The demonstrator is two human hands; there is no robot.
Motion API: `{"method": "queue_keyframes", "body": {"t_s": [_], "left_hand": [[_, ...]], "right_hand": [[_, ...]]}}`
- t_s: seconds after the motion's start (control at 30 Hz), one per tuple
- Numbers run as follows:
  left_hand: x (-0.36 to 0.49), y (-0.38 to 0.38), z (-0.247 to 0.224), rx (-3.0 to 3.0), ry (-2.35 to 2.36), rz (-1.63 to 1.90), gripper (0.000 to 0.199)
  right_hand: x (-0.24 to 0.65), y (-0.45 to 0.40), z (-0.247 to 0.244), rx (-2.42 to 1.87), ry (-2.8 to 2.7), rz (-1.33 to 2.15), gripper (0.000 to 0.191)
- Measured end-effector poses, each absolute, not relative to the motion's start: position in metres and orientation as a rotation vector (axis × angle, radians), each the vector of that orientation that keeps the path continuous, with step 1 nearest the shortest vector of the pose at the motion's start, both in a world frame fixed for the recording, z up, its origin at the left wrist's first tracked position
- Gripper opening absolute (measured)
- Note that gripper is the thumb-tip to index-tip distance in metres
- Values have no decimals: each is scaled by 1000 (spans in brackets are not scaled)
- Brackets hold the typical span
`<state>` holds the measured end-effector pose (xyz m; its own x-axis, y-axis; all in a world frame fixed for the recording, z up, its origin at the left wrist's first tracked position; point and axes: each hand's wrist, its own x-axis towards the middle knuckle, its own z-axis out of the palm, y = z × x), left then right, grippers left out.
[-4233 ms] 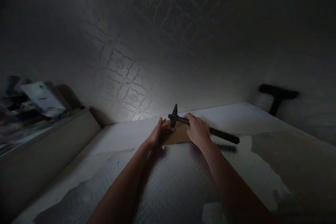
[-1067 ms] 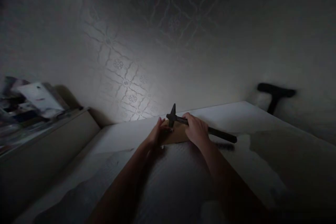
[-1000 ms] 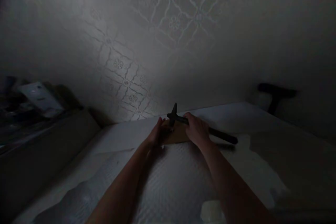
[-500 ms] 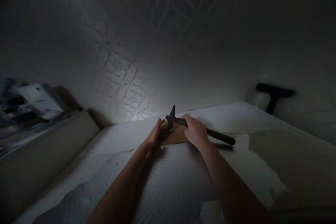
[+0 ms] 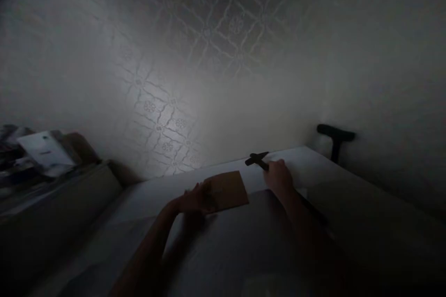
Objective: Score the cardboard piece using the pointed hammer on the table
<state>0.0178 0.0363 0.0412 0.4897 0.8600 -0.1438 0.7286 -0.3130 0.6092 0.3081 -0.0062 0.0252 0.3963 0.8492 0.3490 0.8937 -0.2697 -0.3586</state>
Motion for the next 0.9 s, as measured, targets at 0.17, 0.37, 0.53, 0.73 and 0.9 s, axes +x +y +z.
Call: {"method": "queue_keyframes", "body": {"t_s": [0.17, 0.37, 0.53, 0.73, 0.9], "left_hand": [[56, 20, 42, 2393, 1423, -107, 117], [129, -2, 34, 2475, 1376, -65, 115], [189, -9, 24, 2517, 1278, 36, 114], [230, -13, 21, 2533, 1145, 62, 117], [208, -14, 23, 2497, 1221, 111, 100]], "right_hand": [[389, -13, 12, -2322, -1436, -193, 27], [440, -12, 2, -2361, -1396, -237, 23], [448, -11, 2, -2369, -1367, -224, 24], [442, -17, 7, -2303, -1320, -205, 26], [419, -54, 51, -2067, -1267, -230, 32]]}}
